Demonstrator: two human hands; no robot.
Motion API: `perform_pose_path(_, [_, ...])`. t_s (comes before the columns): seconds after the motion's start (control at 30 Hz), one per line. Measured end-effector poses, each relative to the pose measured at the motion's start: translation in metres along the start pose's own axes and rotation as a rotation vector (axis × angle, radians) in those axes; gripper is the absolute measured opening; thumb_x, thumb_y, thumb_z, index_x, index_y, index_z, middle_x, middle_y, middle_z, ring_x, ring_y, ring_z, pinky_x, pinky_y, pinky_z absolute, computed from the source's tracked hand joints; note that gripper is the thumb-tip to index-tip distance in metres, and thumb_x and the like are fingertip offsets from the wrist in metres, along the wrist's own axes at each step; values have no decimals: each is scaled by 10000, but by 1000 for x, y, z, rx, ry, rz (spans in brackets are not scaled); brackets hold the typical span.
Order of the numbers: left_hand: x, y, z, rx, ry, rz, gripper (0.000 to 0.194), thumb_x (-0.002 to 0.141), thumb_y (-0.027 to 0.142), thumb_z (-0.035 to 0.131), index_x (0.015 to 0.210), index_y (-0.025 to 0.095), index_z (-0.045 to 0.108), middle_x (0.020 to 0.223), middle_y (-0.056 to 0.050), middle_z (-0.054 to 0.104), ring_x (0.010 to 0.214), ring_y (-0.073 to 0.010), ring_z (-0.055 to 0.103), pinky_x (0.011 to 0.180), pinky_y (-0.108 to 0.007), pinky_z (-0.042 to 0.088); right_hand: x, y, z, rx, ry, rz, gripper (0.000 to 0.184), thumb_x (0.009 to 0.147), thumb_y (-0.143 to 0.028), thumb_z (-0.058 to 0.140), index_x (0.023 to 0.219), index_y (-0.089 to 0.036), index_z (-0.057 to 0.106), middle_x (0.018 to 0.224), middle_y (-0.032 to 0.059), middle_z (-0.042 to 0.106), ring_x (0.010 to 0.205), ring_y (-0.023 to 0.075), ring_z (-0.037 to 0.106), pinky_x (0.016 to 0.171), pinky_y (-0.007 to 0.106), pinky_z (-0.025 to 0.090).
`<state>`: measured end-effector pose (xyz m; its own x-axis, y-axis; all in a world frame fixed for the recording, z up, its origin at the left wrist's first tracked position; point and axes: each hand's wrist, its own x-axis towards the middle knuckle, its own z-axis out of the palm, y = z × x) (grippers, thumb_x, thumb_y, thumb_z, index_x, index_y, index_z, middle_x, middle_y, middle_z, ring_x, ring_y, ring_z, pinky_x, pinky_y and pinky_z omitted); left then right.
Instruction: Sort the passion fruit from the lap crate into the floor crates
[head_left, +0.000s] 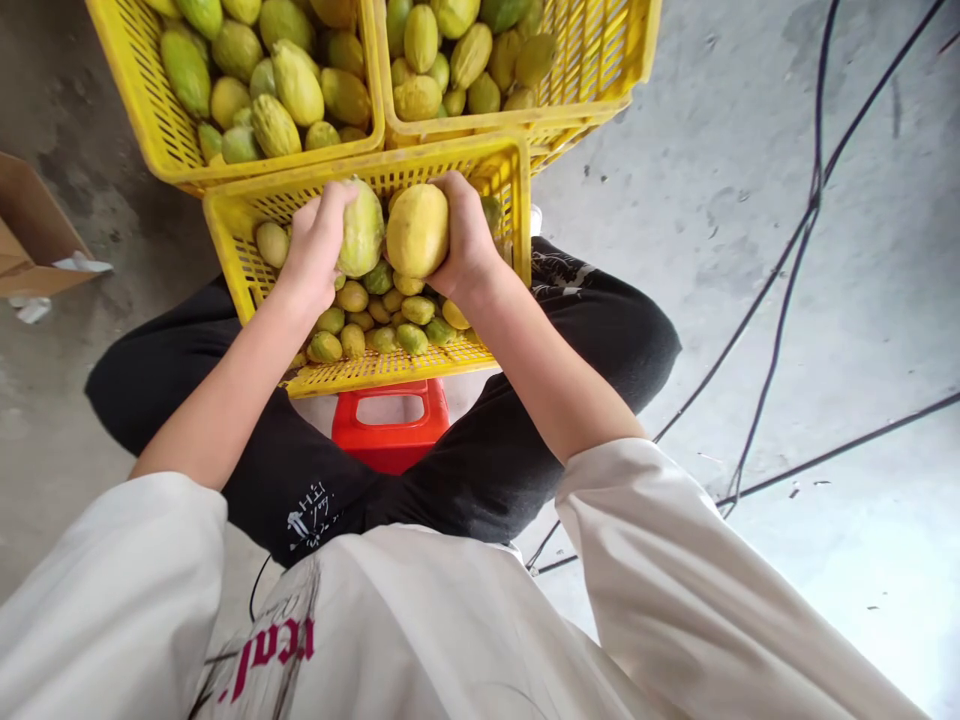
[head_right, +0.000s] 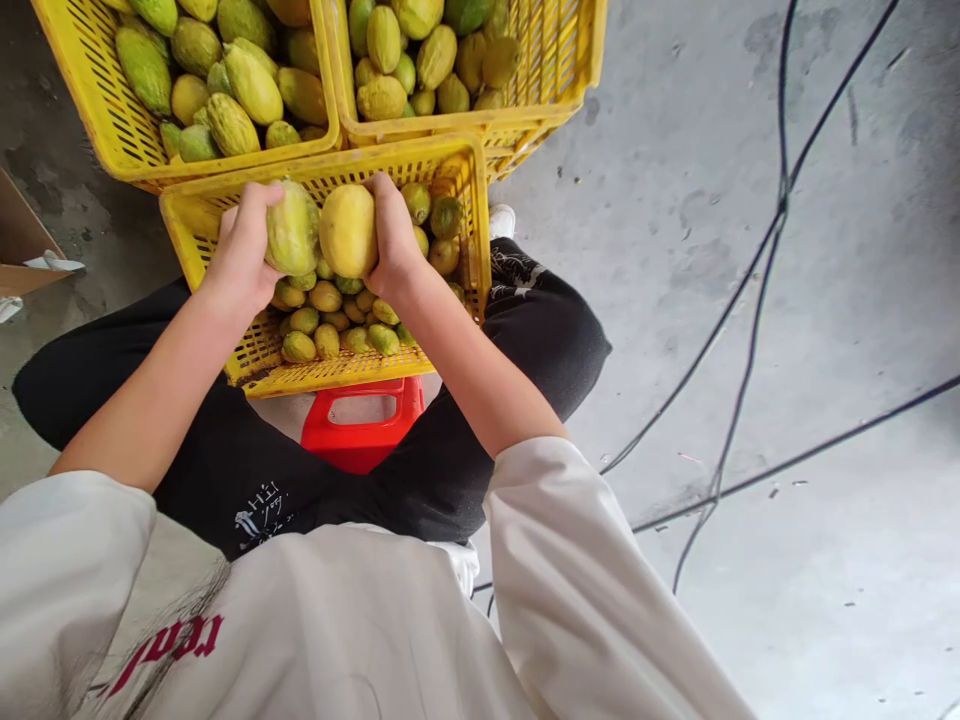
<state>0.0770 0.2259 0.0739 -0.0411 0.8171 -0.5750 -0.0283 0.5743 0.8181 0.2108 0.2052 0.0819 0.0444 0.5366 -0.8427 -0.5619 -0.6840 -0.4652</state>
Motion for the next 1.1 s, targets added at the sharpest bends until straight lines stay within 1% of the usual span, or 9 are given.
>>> perform_pose_path(0.2, [-1, 3, 3, -140, 16, -77, 208, 1070, 342, 547, 907, 224, 600, 934, -45, 656, 1047, -243, 720, 947, -407, 652, 13, 0, -1, -34, 23, -16, 247, 824, -613, 542, 832, -394, 657, 598, 14, 602, 1072, 293, 723, 791, 420, 649])
perform_pose_path(0.3, [3, 2, 4, -144, 48, -13, 288, 1116, 260, 491, 838, 232, 559, 865, -30, 606, 988, -216, 708, 918, -347, 622, 17, 2, -1, -88, 18, -65, 283, 763, -653, 552, 858, -416, 672, 606, 18, 607, 1115, 303, 702, 835, 452, 636])
perform_pose_path(0.47, [4, 1, 5, -114, 9, 77, 172, 1105, 202, 685, 957, 190, 599, 891, 16, 627, 826, -140, 652, 817, -275, 551, 11, 3, 2, -67, -72, -84, 475, 603, -758, 658, 970, -457, 657, 688, 21, 675, 1134, 345, 646, 827, 511, 594])
perform_pose_path(0.53, [0, 2, 5, -105, 4, 42, 165, 1063, 178, 755, 978, 180, 614, 907, 19, 659, 814, -135, 649, 845, -300, 574, 6, 2, 4, -1, -104, -67, 545, 661, -884, 579, 947, -426, 654, 670, 10, 642, 1166, 328, 654, 882, 501, 591])
perform_pose_path(0.63, [-4, 3, 3, -129, -61, 5, 143, 1039, 212, 735, 926, 209, 647, 816, 23, 653, 894, -178, 686, 1025, -420, 644, 1, 1, 6, 167, -155, -39, 687, 795, -982, 432, 997, -356, 633, 652, -23, 570, 1227, 273, 629, 1033, 498, 570])
perform_pose_path(0.73, [-1, 0, -1, -147, -106, -45, 171, 1008, 297, 720, 849, 281, 657, 795, -1, 694, 1113, -232, 721, 1171, -455, 628, 1, 1, 8, 258, -181, -59, 618, 899, -912, 426, 1044, -341, 614, 647, -35, 526, 1285, 229, 591, 1104, 466, 544])
perform_pose_path(0.87, [8, -5, -6, -131, -82, -61, 84, 971, 361, 747, 931, 313, 692, 1003, 27, 831, 1341, -231, 689, 1284, -432, 566, 6, 3, 8, 216, -170, -89, 414, 950, -723, 476, 1057, -347, 611, 642, -40, 532, 1328, 202, 592, 1094, 420, 556])
perform_pose_path(1.0, [7, -4, -6, -155, -127, -151, 123, 1002, 443, 650, 937, 341, 670, 1055, 59, 862, 1373, -238, 667, 1289, -441, 563, 8, 5, 6, 236, -153, -108, 199, 989, -495, 471, 1039, -362, 609, 650, -50, 554, 1274, 197, 652, 1048, 402, 618])
perform_pose_path(1.1, [4, 0, -6, -161, -76, -180, 160, 1002, 426, 593, 895, 329, 660, 1068, 33, 848, 1367, -257, 667, 1283, -456, 564, 12, 5, 4, 253, -58, -70, 192, 975, -408, 436, 1039, -379, 615, 717, -53, 631, 1211, 218, 694, 960, 426, 658])
